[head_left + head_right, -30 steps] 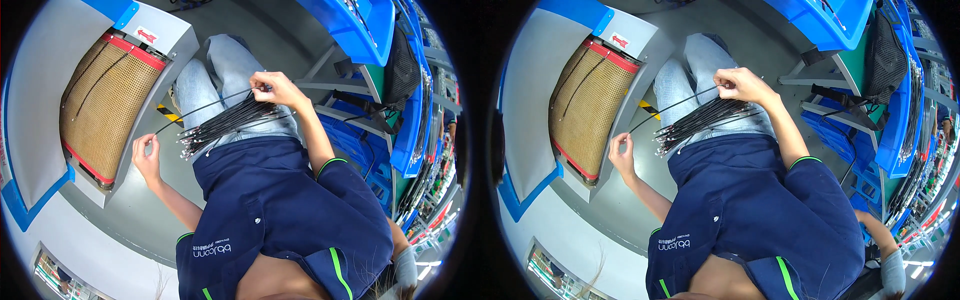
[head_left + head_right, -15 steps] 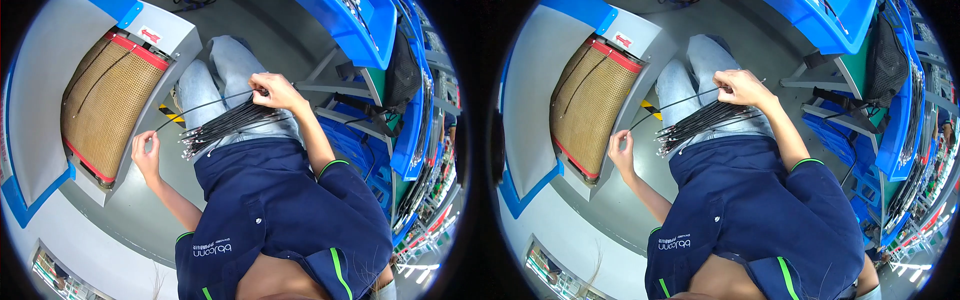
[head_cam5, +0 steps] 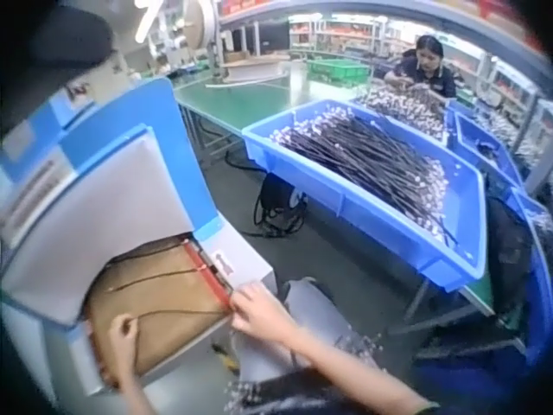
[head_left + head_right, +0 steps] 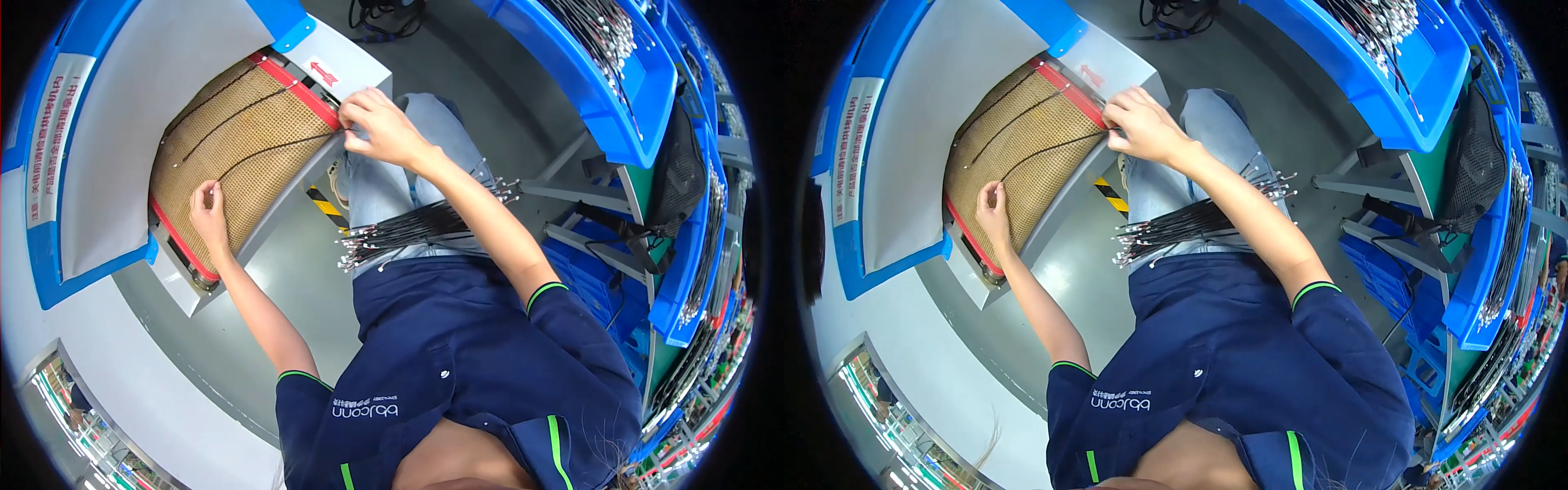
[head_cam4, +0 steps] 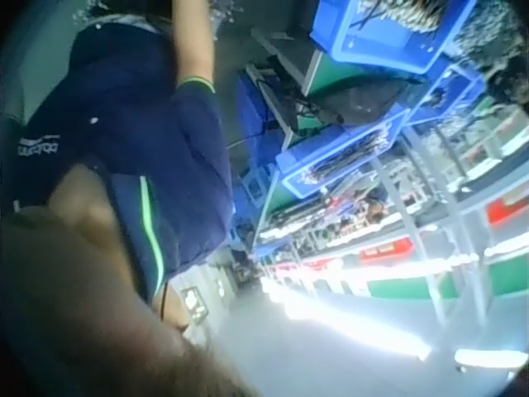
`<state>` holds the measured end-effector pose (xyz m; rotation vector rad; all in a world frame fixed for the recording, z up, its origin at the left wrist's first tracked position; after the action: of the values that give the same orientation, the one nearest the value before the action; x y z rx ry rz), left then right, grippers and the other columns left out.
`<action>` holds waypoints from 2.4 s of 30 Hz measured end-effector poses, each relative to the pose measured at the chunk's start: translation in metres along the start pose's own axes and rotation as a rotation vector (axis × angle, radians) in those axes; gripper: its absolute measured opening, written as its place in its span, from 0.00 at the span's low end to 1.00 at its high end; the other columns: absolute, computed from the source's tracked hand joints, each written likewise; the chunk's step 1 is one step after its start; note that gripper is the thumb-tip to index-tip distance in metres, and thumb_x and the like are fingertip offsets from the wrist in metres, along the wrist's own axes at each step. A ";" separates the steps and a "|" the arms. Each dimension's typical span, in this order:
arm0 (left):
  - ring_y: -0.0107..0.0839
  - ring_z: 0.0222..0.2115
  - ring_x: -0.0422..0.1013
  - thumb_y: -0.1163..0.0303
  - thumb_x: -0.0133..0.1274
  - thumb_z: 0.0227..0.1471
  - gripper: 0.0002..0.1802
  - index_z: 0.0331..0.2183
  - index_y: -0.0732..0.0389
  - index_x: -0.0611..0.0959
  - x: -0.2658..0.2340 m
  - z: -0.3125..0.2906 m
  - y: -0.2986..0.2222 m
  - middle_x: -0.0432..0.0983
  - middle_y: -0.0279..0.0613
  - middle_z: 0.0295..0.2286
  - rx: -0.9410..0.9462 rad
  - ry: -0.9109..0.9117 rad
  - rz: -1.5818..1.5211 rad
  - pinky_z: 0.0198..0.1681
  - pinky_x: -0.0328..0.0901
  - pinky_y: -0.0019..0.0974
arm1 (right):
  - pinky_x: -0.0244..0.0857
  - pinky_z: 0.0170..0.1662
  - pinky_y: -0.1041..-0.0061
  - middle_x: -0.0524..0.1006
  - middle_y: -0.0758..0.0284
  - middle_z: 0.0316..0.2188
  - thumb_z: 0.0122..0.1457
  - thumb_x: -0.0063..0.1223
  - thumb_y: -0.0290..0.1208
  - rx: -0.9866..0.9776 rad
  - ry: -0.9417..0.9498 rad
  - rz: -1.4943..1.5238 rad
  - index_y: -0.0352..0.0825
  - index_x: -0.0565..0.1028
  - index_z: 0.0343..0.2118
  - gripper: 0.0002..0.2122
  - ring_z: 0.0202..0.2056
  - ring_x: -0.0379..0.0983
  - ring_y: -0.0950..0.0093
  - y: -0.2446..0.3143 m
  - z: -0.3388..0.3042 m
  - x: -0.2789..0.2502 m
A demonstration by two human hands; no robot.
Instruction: The person applies heat-shrink tubes onto electrical wires using a thermal machine, shrinking the tubes into place.
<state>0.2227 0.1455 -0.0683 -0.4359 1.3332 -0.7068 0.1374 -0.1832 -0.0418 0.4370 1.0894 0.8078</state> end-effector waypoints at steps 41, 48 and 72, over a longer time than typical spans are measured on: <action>0.45 0.46 0.65 0.71 0.50 0.53 0.15 0.44 0.59 0.75 0.230 -0.223 -0.082 0.72 0.47 0.41 0.006 0.684 -0.091 0.52 0.58 0.40 | 0.62 0.46 0.69 0.75 0.63 0.32 0.53 0.54 0.31 0.372 0.536 -0.011 0.33 0.75 0.35 0.09 0.41 0.70 0.65 -0.102 -0.251 0.009; 0.45 0.44 0.66 0.71 0.50 0.53 0.13 0.43 0.59 0.76 0.234 -0.229 -0.070 0.72 0.48 0.40 -0.171 0.825 -0.097 0.49 0.60 0.40 | 0.65 0.40 0.69 0.75 0.66 0.30 0.52 0.54 0.31 0.459 0.479 0.041 0.36 0.75 0.31 0.06 0.36 0.72 0.66 -0.107 -0.249 0.004; 0.44 0.28 0.70 0.72 0.47 0.55 0.09 0.35 0.65 0.79 0.221 -0.212 -0.105 0.71 0.47 0.27 -0.077 0.681 -0.105 0.34 0.64 0.38 | 0.66 0.38 0.70 0.76 0.66 0.27 0.49 0.56 0.28 0.373 0.427 -0.064 0.37 0.77 0.34 0.08 0.33 0.73 0.67 -0.120 -0.240 -0.082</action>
<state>0.0106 -0.0595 -0.2014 -0.3378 1.9922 -0.9398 -0.0553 -0.3395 -0.1739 0.5520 1.6567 0.6547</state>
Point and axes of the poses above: each hand's wrist, its own z-axis towards the middle knuckle, its own x-axis out of the palm, y = z × x, the point moved 9 cm from there along z, towards the middle knuckle
